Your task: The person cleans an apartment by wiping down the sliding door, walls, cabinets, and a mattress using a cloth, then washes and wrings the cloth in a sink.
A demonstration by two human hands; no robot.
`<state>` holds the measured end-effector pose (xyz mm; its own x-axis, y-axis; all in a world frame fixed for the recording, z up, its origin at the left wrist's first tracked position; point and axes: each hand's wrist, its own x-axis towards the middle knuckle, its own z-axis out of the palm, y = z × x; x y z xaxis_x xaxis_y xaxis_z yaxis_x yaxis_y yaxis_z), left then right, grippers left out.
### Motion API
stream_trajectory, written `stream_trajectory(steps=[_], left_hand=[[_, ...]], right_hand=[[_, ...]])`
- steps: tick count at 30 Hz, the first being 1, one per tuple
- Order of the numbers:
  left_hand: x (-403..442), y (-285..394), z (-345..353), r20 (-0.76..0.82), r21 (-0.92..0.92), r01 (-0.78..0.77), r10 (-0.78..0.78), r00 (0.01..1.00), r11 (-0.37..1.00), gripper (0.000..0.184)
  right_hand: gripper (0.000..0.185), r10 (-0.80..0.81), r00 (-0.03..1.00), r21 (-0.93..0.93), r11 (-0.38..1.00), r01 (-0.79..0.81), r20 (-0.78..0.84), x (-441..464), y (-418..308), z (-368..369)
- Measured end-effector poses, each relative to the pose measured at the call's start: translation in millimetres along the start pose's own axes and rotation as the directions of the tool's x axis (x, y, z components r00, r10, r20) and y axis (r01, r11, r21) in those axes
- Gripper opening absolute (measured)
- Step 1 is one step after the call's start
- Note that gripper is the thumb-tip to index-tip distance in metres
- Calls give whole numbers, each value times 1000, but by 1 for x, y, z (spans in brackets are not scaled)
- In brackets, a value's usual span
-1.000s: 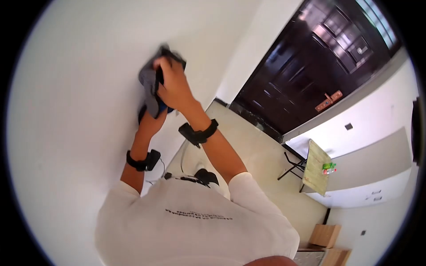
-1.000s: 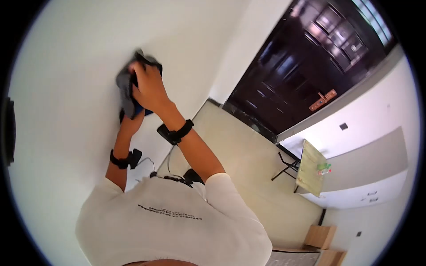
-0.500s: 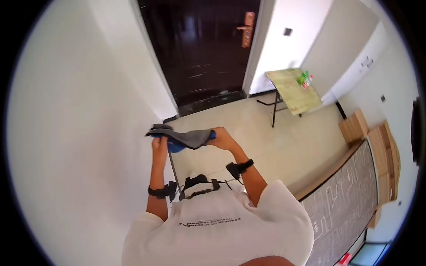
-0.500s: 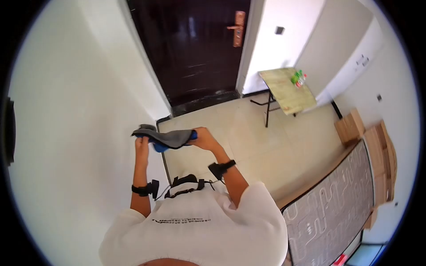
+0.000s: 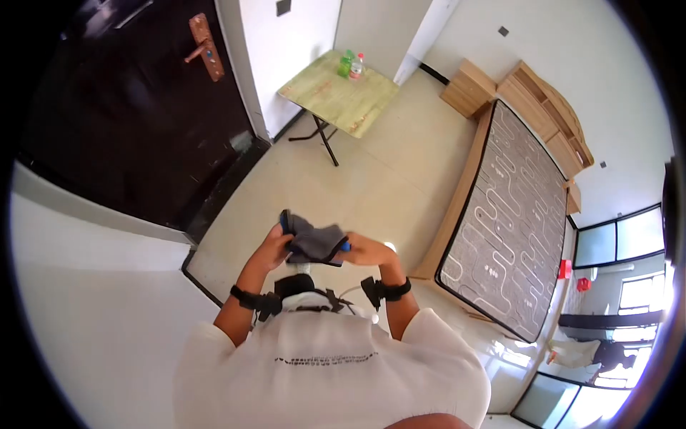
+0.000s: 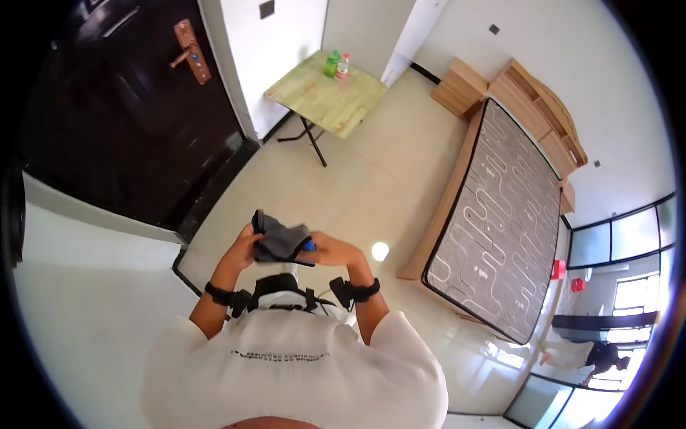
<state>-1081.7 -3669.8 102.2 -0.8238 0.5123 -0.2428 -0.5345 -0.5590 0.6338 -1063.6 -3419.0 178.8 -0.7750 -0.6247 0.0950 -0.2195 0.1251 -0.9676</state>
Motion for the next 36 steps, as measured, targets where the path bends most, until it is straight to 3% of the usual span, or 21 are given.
stream_trajectory(steps=[4, 5, 6, 7, 8, 10, 12, 14, 16, 17, 20, 22, 24, 27, 28, 30, 31, 32, 34, 35, 36], left_hand=[[137, 50, 4, 70, -225, 46, -31, 997, 973, 36], [169, 27, -15, 118, 254, 17, -49, 992, 967, 35], [193, 20, -19, 167, 671, -54, -80, 983, 740, 34], [204, 35, 21, 48, 671, 101, -178, 983, 734, 35], [231, 23, 34, 200, 476, 56, -170, 965, 878, 38], [265, 31, 75, 314, 453, 105, -269, 911, 886, 43], [296, 32, 115, 299, 428, 196, -343, 890, 882, 46], [325, 29, 154, 506, 348, 268, -420, 753, 898, 61], [354, 20, 190, 633, 434, 100, -382, 673, 895, 75], [372, 19, 209, 656, 527, 55, -447, 608, 848, 81], [445, 2, 227, 561, 684, -91, -442, 700, 724, 69], [514, -15, 210, 480, 626, -48, -336, 810, 778, 57], [548, 15, 234, 350, 349, 1, -131, 928, 937, 20], [593, 71, 275, 148, 384, -282, 243, 959, 880, 28], [632, 70, 248, 188, 371, -332, 280, 941, 867, 48], [678, 85, 244, 157, 300, -388, 356, 921, 871, 52], [690, 94, 253, 177, 215, -359, 325, 929, 908, 50], [702, 101, 262, 182, 214, -368, 333, 925, 905, 50], [732, 108, 277, 386, 142, -360, 283, 878, 922, 39], [759, 98, 267, 541, 282, -493, 288, 790, 823, 40], [789, 82, 254, 595, 515, -658, 324, 736, 549, 43]], right_hand=[[22, -53, 957, 81, 994, 79, -284, 55, -3, -104], [22, -48, 950, 80, 994, 76, -308, 48, -3, -112], [22, -160, 906, 108, 970, 219, -393, 43, -11, -120], [22, -264, 839, 119, 926, 359, -476, 41, -17, -134], [22, -274, 827, 98, 926, 365, -492, 35, -15, -144], [25, -158, 749, 192, 914, 358, -643, 16, -1, -161], [38, 276, 585, 581, 689, 433, -763, -10, 25, -179], [47, 397, 325, 512, 697, 503, -858, -12, 40, -211], [47, 485, 159, 496, 723, 481, -860, 1, 27, -249], [49, 389, 188, 432, 798, 420, -902, -1, 45, -270], [43, 277, 63, 284, 943, 172, -959, 4, 80, -345], [25, 76, 109, 57, 985, -162, -991, -8, 117, -401], [29, 87, 225, 79, 996, -45, -970, -16, 136, -456], [47, 95, 421, 99, 995, -12, -902, 14, 94, -513], [65, 73, 493, 45, 997, -68, -867, 25, 95, -528], [62, 159, 608, -91, 928, -360, -778, 40, 113, -563], [60, 126, 695, -55, 971, -231, -708, 51, 141, -583], [60, 116, 698, -63, 972, -226, -706, 59, 166, -604], [63, 569, 538, 188, 776, -603, -622, 75, 220, -646], [59, 469, 602, 138, 847, -513, -646, 82, 259, -661], [59, 473, 604, 139, 846, -514, -642, 96, 279, -675]])
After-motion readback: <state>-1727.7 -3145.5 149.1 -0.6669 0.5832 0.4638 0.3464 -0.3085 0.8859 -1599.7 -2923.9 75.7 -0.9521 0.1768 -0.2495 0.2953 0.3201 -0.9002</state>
